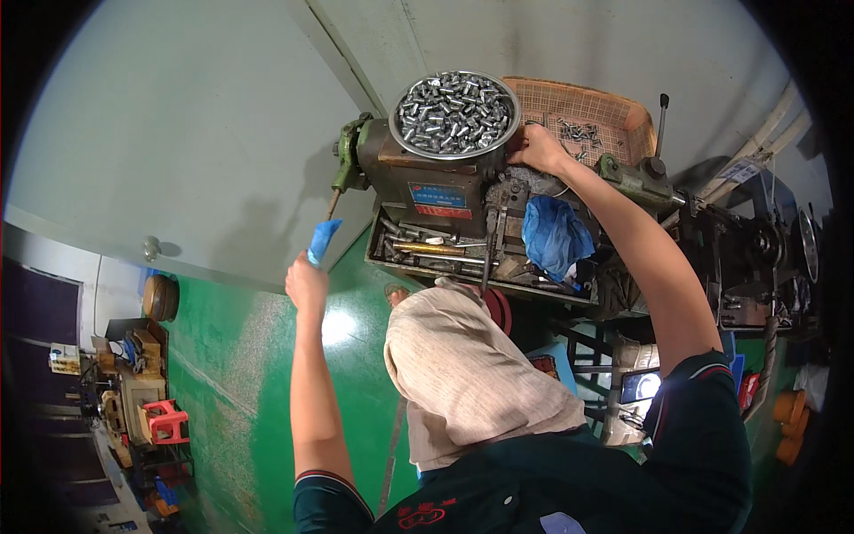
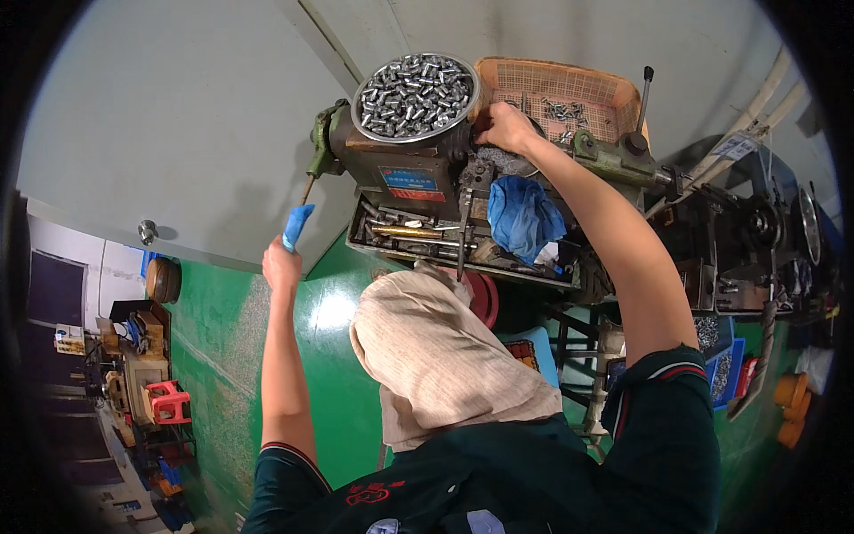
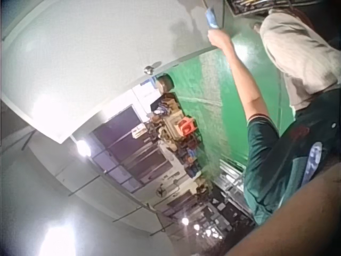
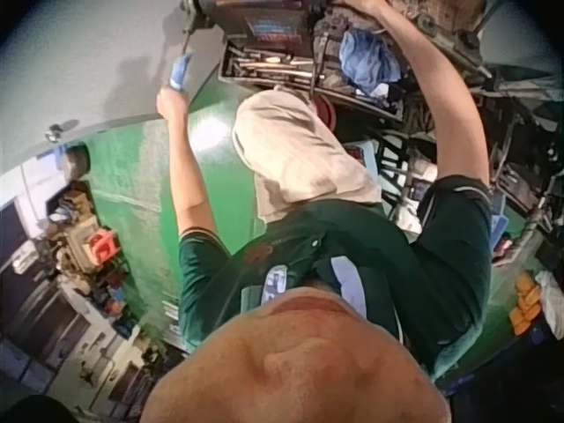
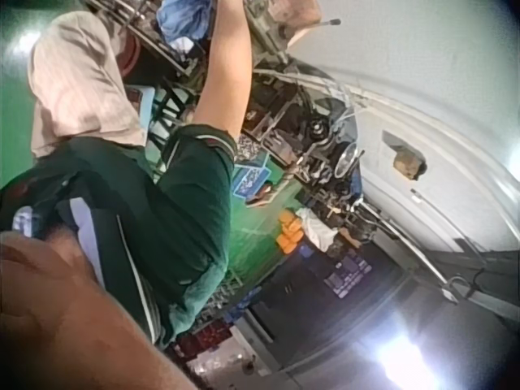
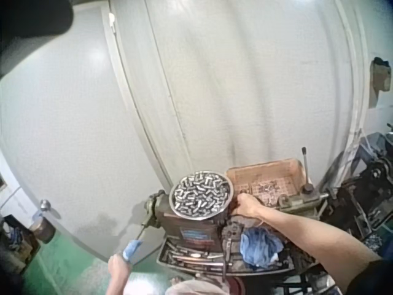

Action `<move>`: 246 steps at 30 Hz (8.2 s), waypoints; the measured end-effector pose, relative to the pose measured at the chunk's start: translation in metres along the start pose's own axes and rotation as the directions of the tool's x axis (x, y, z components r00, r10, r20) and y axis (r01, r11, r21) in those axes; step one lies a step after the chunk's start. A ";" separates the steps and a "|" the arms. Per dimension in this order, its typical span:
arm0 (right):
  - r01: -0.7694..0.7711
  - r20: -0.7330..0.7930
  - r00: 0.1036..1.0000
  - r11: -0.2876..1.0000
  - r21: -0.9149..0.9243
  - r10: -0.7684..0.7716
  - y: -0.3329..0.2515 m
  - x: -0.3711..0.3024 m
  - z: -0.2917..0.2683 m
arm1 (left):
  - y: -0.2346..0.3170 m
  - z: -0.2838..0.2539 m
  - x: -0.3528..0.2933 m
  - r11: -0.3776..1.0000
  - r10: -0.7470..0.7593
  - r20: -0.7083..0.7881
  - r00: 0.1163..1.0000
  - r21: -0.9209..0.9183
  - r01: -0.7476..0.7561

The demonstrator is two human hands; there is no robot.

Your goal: The person operates a lathe machine by repeatedly picking metal screws one at a time from a tray, inserting them into the machine, and pushing and pulling the lever.

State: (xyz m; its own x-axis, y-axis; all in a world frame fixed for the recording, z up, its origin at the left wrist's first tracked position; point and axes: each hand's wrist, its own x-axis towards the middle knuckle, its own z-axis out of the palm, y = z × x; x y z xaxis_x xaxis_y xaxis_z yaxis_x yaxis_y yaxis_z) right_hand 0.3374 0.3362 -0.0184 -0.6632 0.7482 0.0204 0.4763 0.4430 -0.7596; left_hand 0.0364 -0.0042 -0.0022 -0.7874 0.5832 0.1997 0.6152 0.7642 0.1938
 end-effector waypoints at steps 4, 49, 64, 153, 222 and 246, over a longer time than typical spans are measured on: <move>0.056 0.010 0.998 0.998 -0.020 -0.056 -0.002 0.001 -0.002 | -0.021 -0.003 0.028 0.998 -0.050 0.039 0.998 0.033 0.049; -0.628 -0.640 0.760 0.379 -0.680 0.112 0.056 -0.262 -0.177 | -0.024 0.000 0.031 1.000 -0.006 0.086 0.996 -0.002 0.006; -0.691 -0.681 0.710 0.361 -0.626 0.179 0.043 -0.261 -0.169 | -0.021 -0.003 0.029 1.000 0.003 0.073 0.997 0.013 -0.004; -0.094 0.047 0.995 0.995 0.017 0.093 0.004 0.005 -0.006 | 0.025 0.003 -0.023 0.965 -0.014 0.067 0.998 -0.259 0.031; -0.657 -0.672 0.731 0.382 -0.650 0.114 0.050 -0.263 -0.172 | -0.024 0.000 0.034 0.998 -0.051 0.092 0.994 -0.043 0.056; -0.544 -0.715 0.633 0.486 -0.684 -0.298 0.064 -0.148 -0.156 | -0.029 0.004 0.037 0.997 -0.065 0.110 0.992 -0.035 0.069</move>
State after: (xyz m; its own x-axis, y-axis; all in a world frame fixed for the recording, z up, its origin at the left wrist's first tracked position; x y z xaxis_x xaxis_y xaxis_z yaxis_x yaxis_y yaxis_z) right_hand 0.5562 0.3308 0.0318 -0.1490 0.6945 0.7039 0.9871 0.1462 0.0646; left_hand -0.0108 -0.0038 -0.0047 -0.8254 0.5589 0.0799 0.5600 0.7928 0.2406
